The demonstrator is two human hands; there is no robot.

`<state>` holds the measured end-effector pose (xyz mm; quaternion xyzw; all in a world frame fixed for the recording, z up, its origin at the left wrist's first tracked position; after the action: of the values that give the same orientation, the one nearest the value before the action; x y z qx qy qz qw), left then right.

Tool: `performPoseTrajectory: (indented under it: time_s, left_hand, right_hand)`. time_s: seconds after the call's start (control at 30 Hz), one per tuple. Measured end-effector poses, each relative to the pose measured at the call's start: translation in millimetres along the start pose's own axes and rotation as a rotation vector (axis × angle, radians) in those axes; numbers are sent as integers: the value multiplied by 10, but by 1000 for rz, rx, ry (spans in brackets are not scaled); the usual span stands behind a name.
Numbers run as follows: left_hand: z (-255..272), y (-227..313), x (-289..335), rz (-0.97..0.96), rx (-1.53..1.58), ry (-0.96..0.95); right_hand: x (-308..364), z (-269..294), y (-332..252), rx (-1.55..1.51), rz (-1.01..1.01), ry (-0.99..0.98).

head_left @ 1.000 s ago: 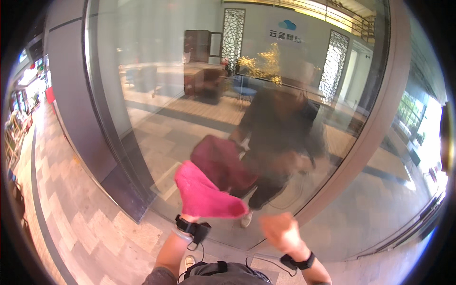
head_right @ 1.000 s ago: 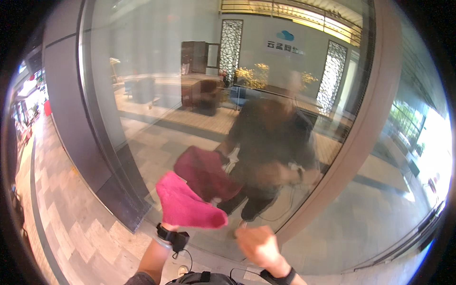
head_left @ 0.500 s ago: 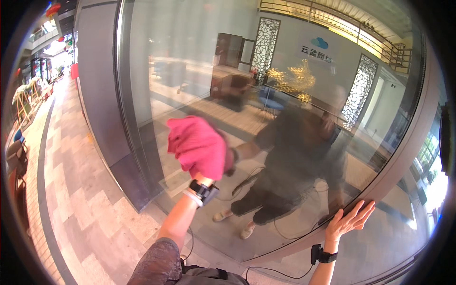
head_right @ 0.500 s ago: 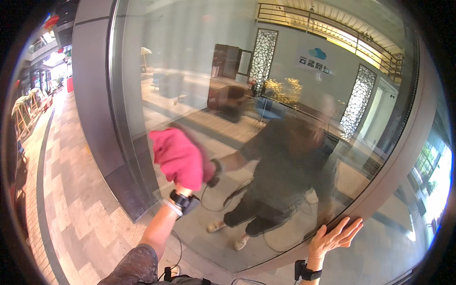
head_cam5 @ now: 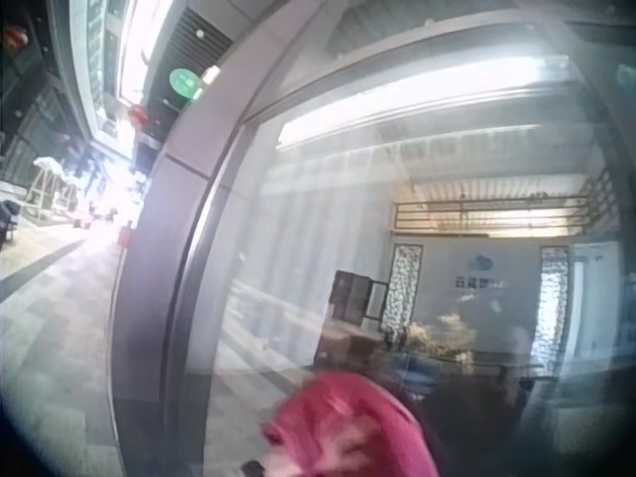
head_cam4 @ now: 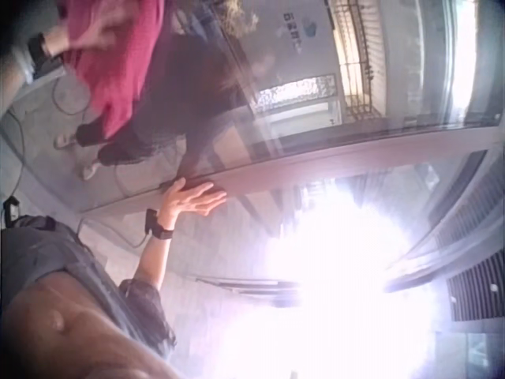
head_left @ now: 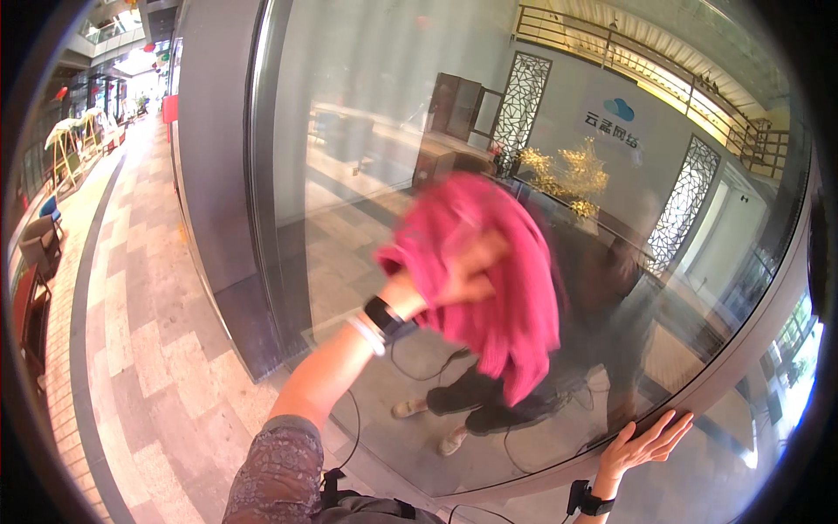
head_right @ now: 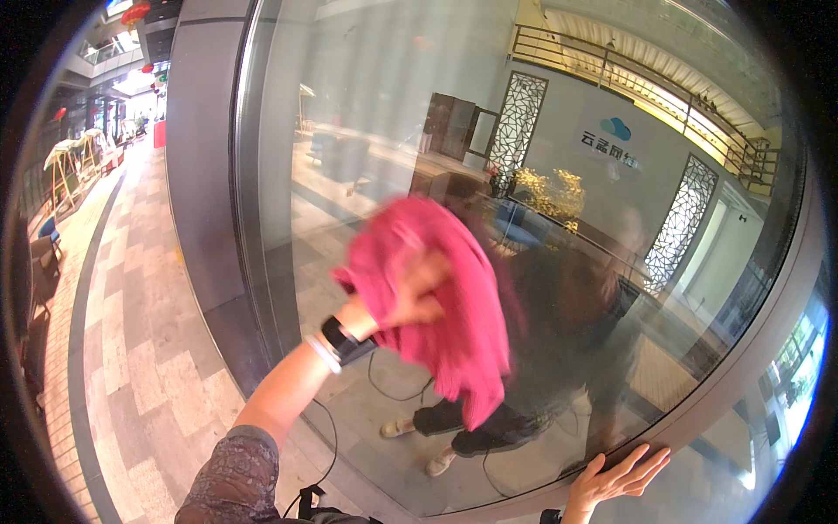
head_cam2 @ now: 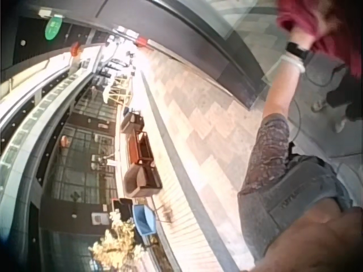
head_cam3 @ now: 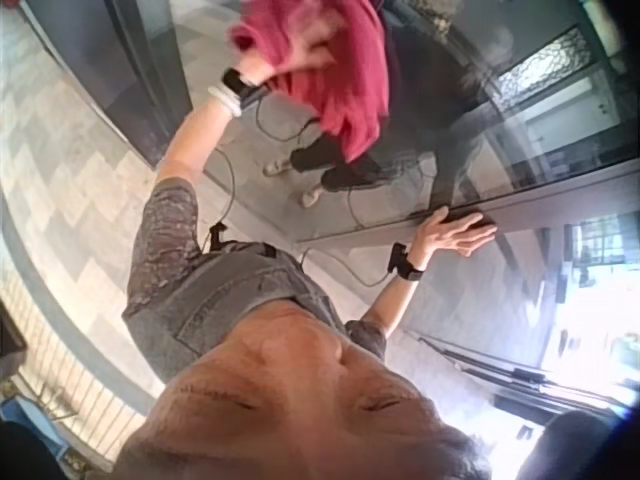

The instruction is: Cleaning a glass door with a cloth.

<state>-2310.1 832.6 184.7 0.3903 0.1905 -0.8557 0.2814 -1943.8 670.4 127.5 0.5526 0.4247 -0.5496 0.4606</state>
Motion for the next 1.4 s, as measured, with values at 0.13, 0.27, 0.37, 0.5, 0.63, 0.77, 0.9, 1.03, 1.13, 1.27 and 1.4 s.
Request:
performPoseTrajectory:
  time_s: [0.13, 0.27, 0.37, 0.5, 0.63, 0.77, 0.9, 1.03, 1.13, 1.27, 1.4]
  left_hand:
    - [810, -1137, 825, 679, -364, 776]
    - [317, -1829, 1892, 1102, -118, 892]
    - [118, -2237, 2695, 1233, 176, 1124]
    - [56, -1975, 1807, 1002, 352, 1176]
    - [794, -189, -141, 418, -19, 718]
    - [521, 630, -531, -321, -313, 226]
    - [745, 72, -467, -425, -415, 126]
    - [1312, -2205, 503, 355, -249, 447]
    - [1301, -2856, 1596, 968, -415, 800]
    - [313, -3208, 3050, 1463, -79, 848]
    - [-66, -3049, 3015, 1274, 87, 563]
  right_hand:
    - [7, 3, 22, 36, 4, 2]
    - [-12, -11, -11, 44, 5, 7]
    - [-21, -24, -75, 55, 8, 26]
    - [-43, 6, -135, 87, 32, 44]
    - [-109, 141, -115, 82, 31, 75]
    - [-116, 148, -176, 48, 51, 114]
    - [-110, 166, -196, 92, 81, 136]
    - [-169, 203, -332, -2, 27, 51]
    - [-196, 238, -304, 41, 33, 74]
    - [-132, 175, -339, 63, -17, 118]
    - [-150, 194, -420, 50, -89, 173]
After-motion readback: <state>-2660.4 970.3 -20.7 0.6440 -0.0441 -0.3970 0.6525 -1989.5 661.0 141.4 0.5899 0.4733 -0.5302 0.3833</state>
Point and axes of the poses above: each hand's wrist, its own x-axis away from the middle knuckle, its own z-axis out of the back of the hand, y = z × x, the point moved 10 cm from there along -x, towards the middle knuckle, and after that the axes turned 3 degrees about -z, right-handed, at the moved point
